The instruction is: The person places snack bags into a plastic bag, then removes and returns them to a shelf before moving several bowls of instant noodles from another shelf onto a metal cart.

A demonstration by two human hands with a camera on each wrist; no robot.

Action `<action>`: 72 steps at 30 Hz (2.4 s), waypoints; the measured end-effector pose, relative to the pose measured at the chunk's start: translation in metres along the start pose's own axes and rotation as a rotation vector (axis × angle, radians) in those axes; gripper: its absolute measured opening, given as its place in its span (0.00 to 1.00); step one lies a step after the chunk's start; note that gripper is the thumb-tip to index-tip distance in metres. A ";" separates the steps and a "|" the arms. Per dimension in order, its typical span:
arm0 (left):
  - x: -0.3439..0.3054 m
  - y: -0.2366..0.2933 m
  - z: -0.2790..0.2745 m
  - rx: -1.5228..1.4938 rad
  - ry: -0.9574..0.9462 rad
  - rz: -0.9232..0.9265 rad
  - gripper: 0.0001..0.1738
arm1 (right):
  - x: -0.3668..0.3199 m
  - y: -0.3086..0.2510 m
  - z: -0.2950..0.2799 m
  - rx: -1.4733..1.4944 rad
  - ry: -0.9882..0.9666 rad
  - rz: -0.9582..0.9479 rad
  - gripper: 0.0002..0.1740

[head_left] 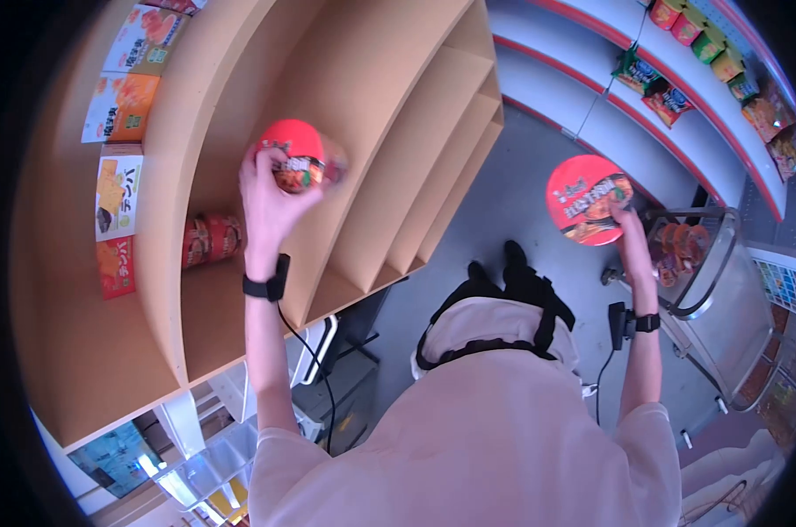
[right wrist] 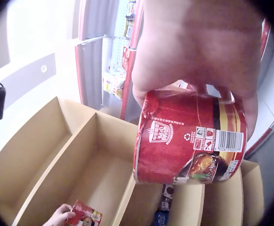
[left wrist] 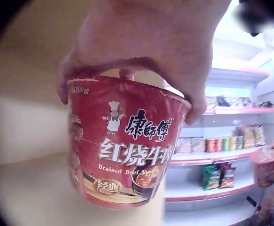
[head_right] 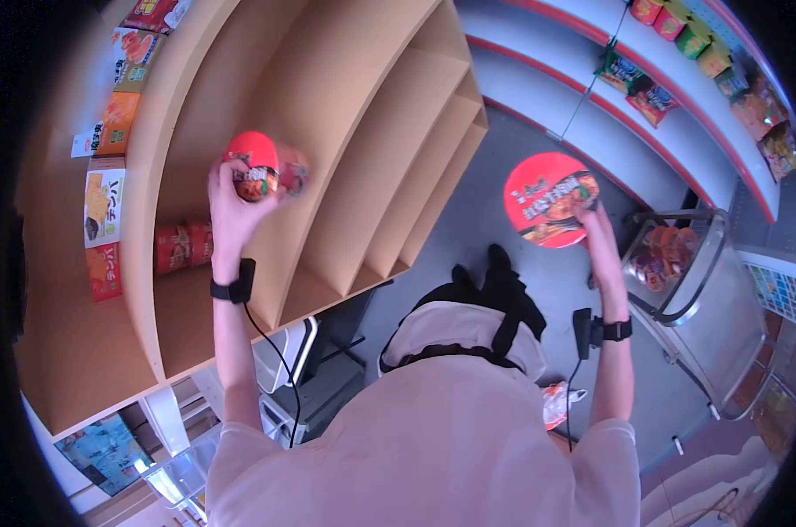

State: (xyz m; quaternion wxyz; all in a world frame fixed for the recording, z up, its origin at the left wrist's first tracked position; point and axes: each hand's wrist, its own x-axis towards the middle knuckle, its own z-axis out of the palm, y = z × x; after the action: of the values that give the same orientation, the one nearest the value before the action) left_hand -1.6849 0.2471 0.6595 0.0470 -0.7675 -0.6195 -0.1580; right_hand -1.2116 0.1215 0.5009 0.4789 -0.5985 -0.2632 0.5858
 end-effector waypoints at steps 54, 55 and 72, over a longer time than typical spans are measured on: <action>-0.504 0.511 0.076 -0.084 -0.077 -0.598 0.36 | -0.133 0.068 -0.244 -0.232 -0.760 0.148 0.35; -0.515 0.531 0.074 -0.110 -0.094 -0.615 0.36 | -0.136 0.073 -0.257 -0.225 -0.775 0.230 0.36; -0.667 0.690 0.134 -0.411 -0.242 -0.892 0.32 | -0.149 0.294 -0.444 -0.376 -0.520 0.765 0.36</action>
State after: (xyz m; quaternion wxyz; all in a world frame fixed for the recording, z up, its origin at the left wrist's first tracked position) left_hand -1.1155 -0.4990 0.4177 -0.2493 -0.4343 -0.8442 -0.1912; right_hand -0.8866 -0.2449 0.2439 0.0321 -0.5621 -0.2367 0.7918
